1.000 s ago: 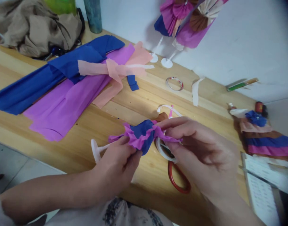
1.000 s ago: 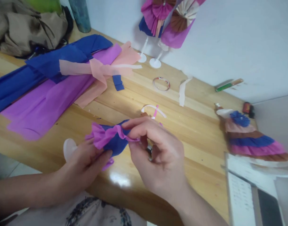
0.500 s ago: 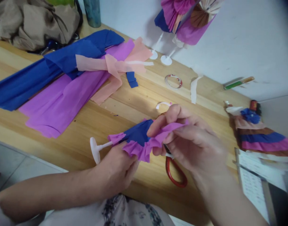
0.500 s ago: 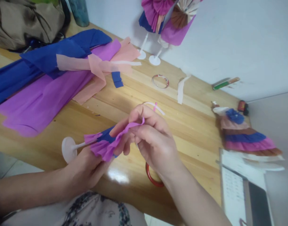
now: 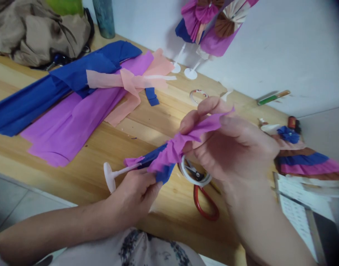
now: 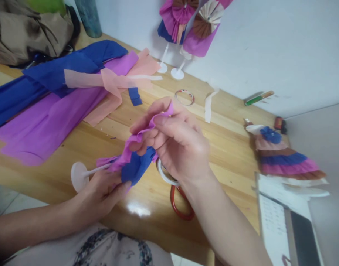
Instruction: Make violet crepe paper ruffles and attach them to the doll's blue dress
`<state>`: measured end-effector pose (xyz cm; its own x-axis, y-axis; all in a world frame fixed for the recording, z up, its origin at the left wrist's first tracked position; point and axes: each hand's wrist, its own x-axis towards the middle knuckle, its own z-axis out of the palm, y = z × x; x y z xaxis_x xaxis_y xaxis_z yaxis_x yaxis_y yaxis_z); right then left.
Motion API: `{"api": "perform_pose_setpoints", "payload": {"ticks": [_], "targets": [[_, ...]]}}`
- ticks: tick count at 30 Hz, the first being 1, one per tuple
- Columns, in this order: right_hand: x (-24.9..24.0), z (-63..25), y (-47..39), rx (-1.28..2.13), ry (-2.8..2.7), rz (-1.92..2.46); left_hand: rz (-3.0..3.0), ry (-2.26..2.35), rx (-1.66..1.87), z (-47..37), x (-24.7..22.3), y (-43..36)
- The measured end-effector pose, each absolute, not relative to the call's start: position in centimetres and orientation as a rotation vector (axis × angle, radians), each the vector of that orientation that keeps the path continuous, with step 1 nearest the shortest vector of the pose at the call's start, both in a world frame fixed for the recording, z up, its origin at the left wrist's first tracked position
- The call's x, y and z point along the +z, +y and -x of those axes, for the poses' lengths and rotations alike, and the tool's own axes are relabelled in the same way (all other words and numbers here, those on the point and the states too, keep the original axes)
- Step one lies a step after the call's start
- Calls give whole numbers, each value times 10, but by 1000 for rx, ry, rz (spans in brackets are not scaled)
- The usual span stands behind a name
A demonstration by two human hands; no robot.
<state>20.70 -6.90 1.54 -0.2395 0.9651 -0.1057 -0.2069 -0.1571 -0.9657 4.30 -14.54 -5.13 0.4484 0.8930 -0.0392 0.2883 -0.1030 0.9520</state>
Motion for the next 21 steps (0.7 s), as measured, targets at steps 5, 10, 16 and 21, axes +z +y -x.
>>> {"api": "perform_pose_setpoints", "payload": {"ticks": [5, 10, 16, 21], "targets": [[27, -213, -68, 1586, -1147, 887, -1551, 1168, 617, -40, -50, -146], [30, -230, -78, 1578, -1260, 695, -1036, 1174, 661, -38, -46, -142], [13, -261, -98, 1406, -1402, 590, -532, 999, 834, -30, -32, -131], [6, -273, -111, 1421, -1299, 696, -593, 989, 880, -3, -24, -124]]}}
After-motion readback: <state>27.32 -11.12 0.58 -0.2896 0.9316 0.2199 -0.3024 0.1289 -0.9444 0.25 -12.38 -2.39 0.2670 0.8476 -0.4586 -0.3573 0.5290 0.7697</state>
